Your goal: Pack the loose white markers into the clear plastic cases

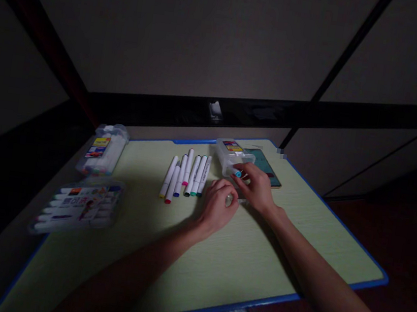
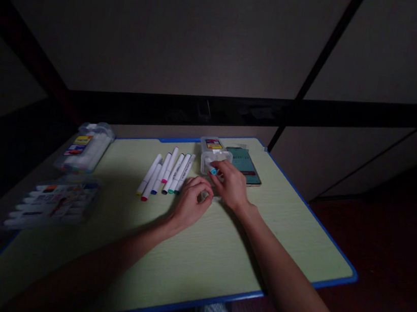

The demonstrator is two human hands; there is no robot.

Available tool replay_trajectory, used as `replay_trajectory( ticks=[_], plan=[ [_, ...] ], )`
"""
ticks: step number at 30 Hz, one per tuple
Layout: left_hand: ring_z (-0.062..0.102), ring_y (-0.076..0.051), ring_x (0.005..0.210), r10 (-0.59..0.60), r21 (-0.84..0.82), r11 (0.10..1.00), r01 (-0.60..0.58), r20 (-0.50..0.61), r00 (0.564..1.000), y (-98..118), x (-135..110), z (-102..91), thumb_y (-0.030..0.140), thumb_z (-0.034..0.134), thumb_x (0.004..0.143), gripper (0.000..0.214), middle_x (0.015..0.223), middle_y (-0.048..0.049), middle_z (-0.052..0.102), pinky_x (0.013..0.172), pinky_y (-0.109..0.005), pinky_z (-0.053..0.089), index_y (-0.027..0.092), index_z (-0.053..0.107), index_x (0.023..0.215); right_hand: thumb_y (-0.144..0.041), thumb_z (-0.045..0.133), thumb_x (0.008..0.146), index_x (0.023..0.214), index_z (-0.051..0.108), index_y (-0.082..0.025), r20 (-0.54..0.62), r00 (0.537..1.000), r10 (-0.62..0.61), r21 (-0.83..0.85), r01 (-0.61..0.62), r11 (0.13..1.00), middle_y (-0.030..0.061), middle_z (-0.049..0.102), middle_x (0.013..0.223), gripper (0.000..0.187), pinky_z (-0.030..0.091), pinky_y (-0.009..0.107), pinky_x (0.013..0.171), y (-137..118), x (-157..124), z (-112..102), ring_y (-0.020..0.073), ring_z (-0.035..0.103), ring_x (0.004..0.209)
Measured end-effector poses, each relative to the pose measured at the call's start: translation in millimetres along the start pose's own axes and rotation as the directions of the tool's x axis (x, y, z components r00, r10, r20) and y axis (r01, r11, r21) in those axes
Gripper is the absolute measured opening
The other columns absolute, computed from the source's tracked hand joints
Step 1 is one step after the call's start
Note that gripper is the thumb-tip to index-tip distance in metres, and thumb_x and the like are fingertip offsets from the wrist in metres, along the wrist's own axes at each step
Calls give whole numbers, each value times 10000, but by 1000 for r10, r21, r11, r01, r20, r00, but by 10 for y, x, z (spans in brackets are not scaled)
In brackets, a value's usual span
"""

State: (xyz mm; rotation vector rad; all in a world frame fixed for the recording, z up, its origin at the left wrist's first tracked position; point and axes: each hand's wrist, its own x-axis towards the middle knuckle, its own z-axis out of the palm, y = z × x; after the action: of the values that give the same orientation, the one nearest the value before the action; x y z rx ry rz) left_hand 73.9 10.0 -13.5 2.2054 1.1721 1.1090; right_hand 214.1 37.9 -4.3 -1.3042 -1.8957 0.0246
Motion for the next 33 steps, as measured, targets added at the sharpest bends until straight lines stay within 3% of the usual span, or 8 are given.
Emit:
replay_trajectory(
  ticks=[11, 22, 33],
  plan=[
    [511, -171, 883, 0, -2, 1000, 0, 6, 1000, 15, 12, -17, 43, 562, 704, 136, 831, -10, 589, 807, -306, 410, 178, 556, 685, -278, 510, 833, 987, 586, -178, 84, 996, -36, 7, 35, 999, 41, 581, 822, 198, 434, 250, 609, -5, 7, -11, 143, 547, 684],
    [512, -170, 882, 6, -5, 1000, -6, -1, 1000, 2, 6, -4, 40, 559, 707, 143, 826, -8, 589, 804, -306, 411, 180, 551, 679, -189, 512, 801, 988, 583, -175, 148, 989, -2, 29, -2, 1000, 34, 561, 833, 200, 417, 233, 566, -55, 16, -40, 116, 520, 603],
    [515, -174, 886, -1, 1, 1000, 1, 13, 1000, 38, 14, -24, 42, 558, 710, 143, 838, -12, 592, 810, -318, 411, 182, 558, 682, -166, 508, 788, 1022, 596, -185, 163, 986, -39, 14, 37, 999, 54, 564, 937, 250, 445, 262, 620, -9, 23, -19, 129, 550, 654]
  ],
)
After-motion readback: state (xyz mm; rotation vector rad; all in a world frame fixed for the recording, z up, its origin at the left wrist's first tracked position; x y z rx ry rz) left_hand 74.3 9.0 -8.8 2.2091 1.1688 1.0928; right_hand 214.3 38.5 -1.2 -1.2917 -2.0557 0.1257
